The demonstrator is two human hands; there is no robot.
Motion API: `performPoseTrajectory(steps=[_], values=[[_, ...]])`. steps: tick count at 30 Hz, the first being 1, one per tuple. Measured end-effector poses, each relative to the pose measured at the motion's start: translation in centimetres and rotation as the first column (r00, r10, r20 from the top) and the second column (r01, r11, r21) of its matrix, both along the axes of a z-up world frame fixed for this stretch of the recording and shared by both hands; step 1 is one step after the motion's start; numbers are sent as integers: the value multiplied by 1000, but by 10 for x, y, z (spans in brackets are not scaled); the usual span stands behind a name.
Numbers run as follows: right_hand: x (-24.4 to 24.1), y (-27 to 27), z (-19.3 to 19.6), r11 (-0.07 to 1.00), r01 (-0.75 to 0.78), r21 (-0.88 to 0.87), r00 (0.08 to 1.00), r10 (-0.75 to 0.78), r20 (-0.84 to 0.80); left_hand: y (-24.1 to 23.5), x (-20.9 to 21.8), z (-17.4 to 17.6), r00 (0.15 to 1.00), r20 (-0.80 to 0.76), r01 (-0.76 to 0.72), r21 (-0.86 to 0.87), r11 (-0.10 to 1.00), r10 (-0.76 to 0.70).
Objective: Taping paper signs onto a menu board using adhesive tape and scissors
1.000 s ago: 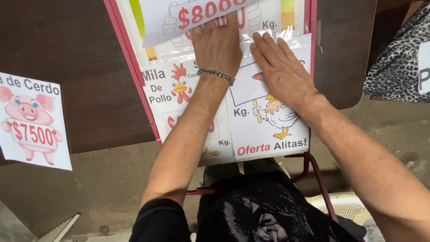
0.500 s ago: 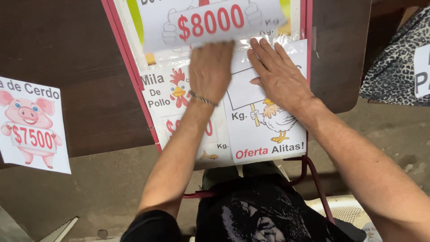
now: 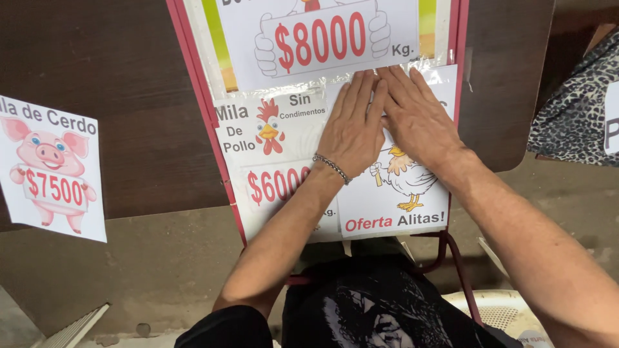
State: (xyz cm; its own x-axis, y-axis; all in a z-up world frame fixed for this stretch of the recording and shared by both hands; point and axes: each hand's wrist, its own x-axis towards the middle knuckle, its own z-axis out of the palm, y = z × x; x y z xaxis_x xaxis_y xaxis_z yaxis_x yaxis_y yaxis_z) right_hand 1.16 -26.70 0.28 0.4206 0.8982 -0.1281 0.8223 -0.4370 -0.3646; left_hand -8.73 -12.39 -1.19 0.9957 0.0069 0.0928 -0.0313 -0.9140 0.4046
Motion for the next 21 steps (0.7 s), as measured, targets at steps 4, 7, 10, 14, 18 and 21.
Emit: performPoseTrajectory(steps=[4, 7, 10, 14, 18, 21], values=[[1, 1, 4, 1000, -11, 9, 1000, 11, -4, 0, 3, -1, 1000, 1, -18, 2, 1000, 18], [1, 1, 4, 1000, -10, -7, 999, 10, -36, 3, 3, -1, 1000, -2, -23, 2, 1000, 23], [2, 1, 1, 1000, -1, -27, 999, -1, -40, 10, 1, -7, 1000, -18, -8, 37, 999, 8], [2, 0, -2, 999, -29, -31, 999, 30, 36, 24, -6, -17, 997, -71, -10, 74, 997, 16], [2, -1, -3, 999, -32, -33, 998, 34, 59, 35, -10, -6, 993, -102, -50, 111, 993, 62], [2, 0, -1, 999, -30, -26, 999, 31, 29, 35, -13, 0, 975, -160, -135, 139, 981, 157]])
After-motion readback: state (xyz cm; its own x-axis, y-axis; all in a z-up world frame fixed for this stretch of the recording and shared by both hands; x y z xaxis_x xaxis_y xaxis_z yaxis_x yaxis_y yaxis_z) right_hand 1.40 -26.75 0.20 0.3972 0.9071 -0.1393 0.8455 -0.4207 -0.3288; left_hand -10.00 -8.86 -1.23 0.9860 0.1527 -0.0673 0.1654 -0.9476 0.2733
